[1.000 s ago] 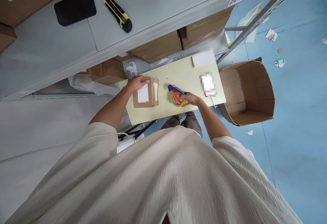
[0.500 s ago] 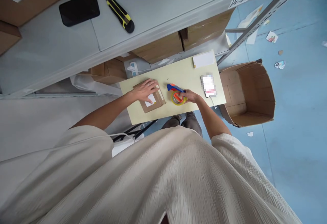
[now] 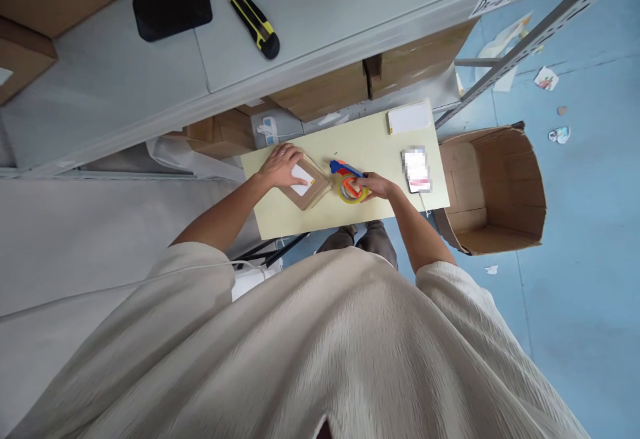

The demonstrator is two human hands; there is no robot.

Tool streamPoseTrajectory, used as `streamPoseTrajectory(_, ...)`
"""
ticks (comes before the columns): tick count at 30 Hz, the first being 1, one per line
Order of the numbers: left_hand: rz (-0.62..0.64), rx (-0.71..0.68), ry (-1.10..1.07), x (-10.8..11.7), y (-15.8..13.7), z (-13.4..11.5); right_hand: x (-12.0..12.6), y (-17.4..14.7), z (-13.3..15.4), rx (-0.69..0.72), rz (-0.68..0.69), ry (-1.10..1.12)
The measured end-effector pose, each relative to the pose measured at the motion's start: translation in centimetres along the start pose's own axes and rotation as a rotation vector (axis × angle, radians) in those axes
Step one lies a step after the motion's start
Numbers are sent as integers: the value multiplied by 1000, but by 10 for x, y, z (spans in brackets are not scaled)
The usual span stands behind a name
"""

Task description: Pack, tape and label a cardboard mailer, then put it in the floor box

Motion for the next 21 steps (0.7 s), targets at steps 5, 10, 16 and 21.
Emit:
streamPoseTrajectory(5,-43,151,-4,-4,-9,4,7,-9,-8,0,-7,7)
streamPoseTrajectory(10,-49,295,-12,-14,-14,0,11,-7,-4,20,-11,-11)
streamPoseTrajectory(16,63,464,-1,-16,-18,-11,10,2,11,35,-55,-34)
streamPoseTrajectory(21,11,202,15,-9,-24,-26,-4,13,19,49,-87,-41)
Point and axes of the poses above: each hand's wrist, its own y-axis towards the middle knuckle, its own x-axis out of the back of the hand, z = x × y, the point moved 1 cm from there along y, towards the middle knuckle, and after that the axes turned 3 degrees about z, right-handed, at the moved point
